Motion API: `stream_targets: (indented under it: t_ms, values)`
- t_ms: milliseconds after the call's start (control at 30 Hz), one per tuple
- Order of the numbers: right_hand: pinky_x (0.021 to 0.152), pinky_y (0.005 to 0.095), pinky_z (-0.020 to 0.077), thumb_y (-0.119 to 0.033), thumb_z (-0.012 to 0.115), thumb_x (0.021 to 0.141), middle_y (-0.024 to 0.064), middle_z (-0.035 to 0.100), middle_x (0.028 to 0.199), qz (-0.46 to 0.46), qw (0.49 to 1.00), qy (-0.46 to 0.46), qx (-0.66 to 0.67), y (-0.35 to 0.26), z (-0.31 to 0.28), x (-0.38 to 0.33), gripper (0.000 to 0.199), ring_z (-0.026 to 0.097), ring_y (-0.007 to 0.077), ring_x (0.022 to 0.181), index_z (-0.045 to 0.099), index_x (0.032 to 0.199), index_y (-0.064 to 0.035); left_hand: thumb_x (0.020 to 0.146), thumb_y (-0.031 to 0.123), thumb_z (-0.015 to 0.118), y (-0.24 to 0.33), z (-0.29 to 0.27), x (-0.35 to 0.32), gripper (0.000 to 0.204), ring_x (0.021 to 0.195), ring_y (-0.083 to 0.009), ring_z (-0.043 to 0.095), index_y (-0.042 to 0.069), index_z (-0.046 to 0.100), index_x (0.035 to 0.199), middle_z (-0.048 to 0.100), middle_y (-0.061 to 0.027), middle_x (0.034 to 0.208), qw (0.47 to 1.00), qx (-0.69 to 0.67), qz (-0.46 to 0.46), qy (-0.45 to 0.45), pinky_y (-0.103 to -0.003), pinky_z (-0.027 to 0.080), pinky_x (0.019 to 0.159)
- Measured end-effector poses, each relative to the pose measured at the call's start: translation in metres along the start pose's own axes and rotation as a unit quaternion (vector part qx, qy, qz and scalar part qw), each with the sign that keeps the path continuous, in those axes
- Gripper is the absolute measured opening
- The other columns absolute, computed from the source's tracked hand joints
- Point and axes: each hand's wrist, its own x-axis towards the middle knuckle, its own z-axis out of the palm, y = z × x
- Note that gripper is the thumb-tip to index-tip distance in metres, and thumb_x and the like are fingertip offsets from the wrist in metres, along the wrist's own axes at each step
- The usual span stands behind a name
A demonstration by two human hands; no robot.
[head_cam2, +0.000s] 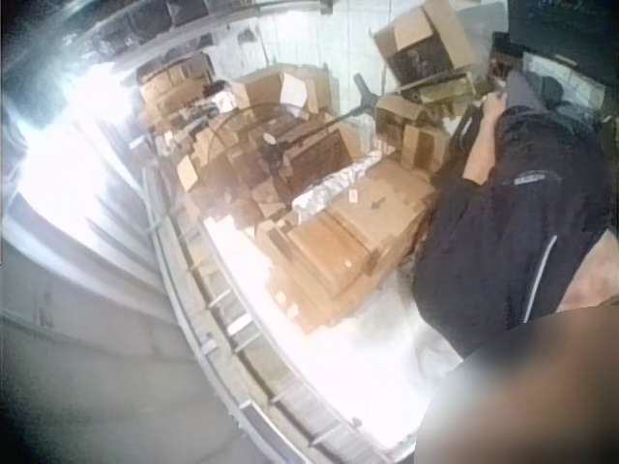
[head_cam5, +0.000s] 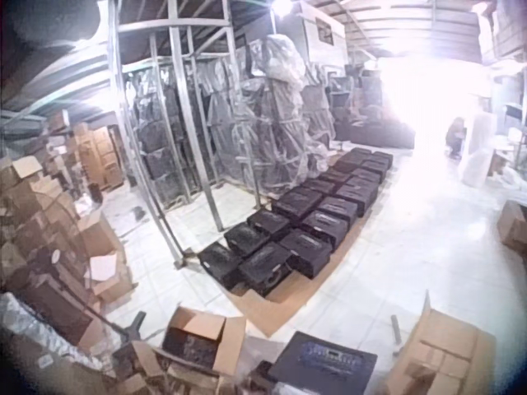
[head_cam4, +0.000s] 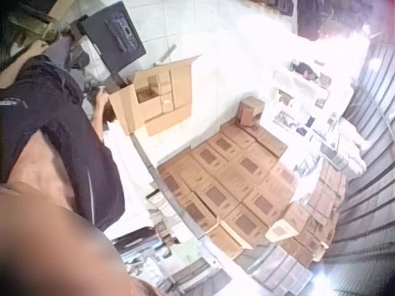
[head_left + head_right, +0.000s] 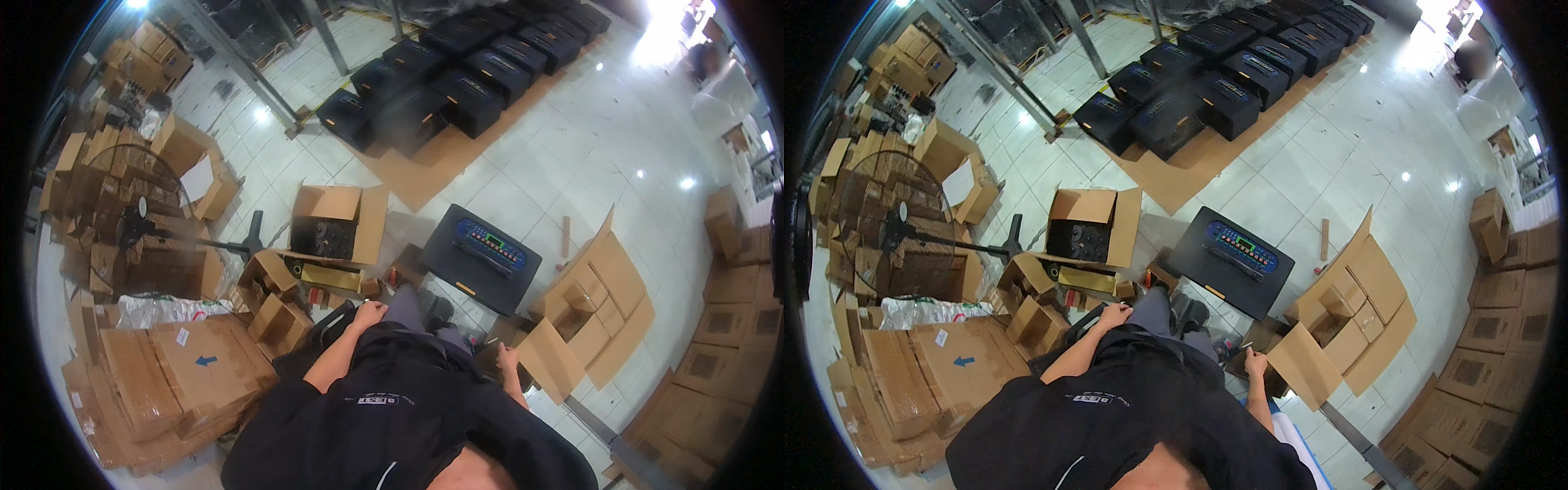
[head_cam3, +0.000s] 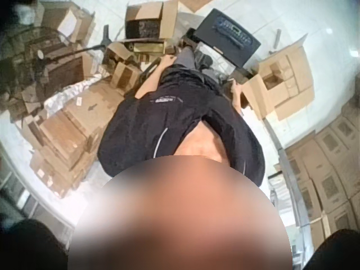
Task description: The person uses a cordless drill to fasten screws into a portable speaker, then wipes the surface with a cloth. The person places the finished speaker on a stack of similar units.
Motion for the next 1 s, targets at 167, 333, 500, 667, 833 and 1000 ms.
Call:
stream_targets:
  t_ms: [167,333,500,667,833,1000]
  values:
    - [0.046,0.0309,0.0471,-0.033,0.066,0.102,0.0037,0.059,0.068,-0.008,0.999,-0.039,0.026,-0.053,-0.005,-0.016,0.037,0.057,0.0145,0.055,0.069,0.091,0.0015,0.098,0.048,0.059,0.012,-0.009,-0.019,0.053,0.119,-0.0396,0.065,0.004,0.071,0.126,0.071,-0.0226,0.123,0.999,-0.020,-0.029,0.041,-0.045,0.050,0.103]
    - [0.050,0.0323,0.0508,-0.031,0.067,0.101,0.0063,0.064,0.071,-0.035,0.998,-0.042,-0.041,-0.077,0.001,-0.007,0.036,0.061,0.0156,0.058,0.070,0.094,0.0049,0.100,0.055,0.053,0.017,-0.026,-0.027,0.067,0.128,-0.0426,0.059,0.000,0.063,0.137,0.064,-0.0260,0.134,0.987,-0.097,-0.070,0.104,-0.046,0.045,0.109]
    - [0.050,0.0328,0.0519,-0.030,0.069,0.099,0.0105,0.069,0.077,-0.056,0.994,-0.044,-0.085,-0.093,0.017,0.013,0.037,0.064,0.0183,0.060,0.074,0.100,0.0063,0.098,0.057,0.056,0.040,-0.056,-0.032,0.075,0.131,-0.0433,0.057,-0.002,0.055,0.144,0.061,-0.0297,0.138,0.973,-0.166,-0.032,0.159,-0.044,0.043,0.111]
    - [0.083,0.0445,0.0555,-0.041,0.068,0.095,0.0233,0.075,0.092,-0.005,0.996,-0.041,-0.076,-0.111,0.027,0.033,0.045,0.075,0.0355,0.090,0.077,0.098,0.0030,0.096,0.059,0.059,0.081,-0.082,-0.029,0.080,0.132,-0.0438,0.056,-0.002,0.051,0.147,0.059,-0.0304,0.140,0.971,-0.159,-0.010,0.177,-0.045,0.043,0.111]
    - [0.060,0.0388,0.0571,-0.038,0.069,0.096,0.0180,0.075,0.085,-0.097,0.991,0.028,-0.088,-0.127,0.041,0.051,0.045,0.072,0.0252,0.067,0.075,0.098,0.0064,0.096,0.063,0.057,0.097,-0.103,0.035,0.083,0.133,-0.0453,0.054,-0.002,0.051,0.148,0.058,-0.0317,0.141,0.990,-0.086,0.006,0.114,-0.046,0.042,0.112]
    - [0.092,0.0451,0.0545,-0.047,0.066,0.093,0.0240,0.076,0.100,0.053,0.997,0.058,-0.005,-0.131,0.054,0.053,0.051,0.073,0.0378,0.101,0.078,0.104,0.0013,0.097,0.067,0.051,0.113,-0.115,0.144,0.088,0.133,-0.0457,0.055,-0.005,0.050,0.147,0.057,-0.0320,0.141,0.998,0.051,0.040,0.007,-0.047,0.043,0.112]
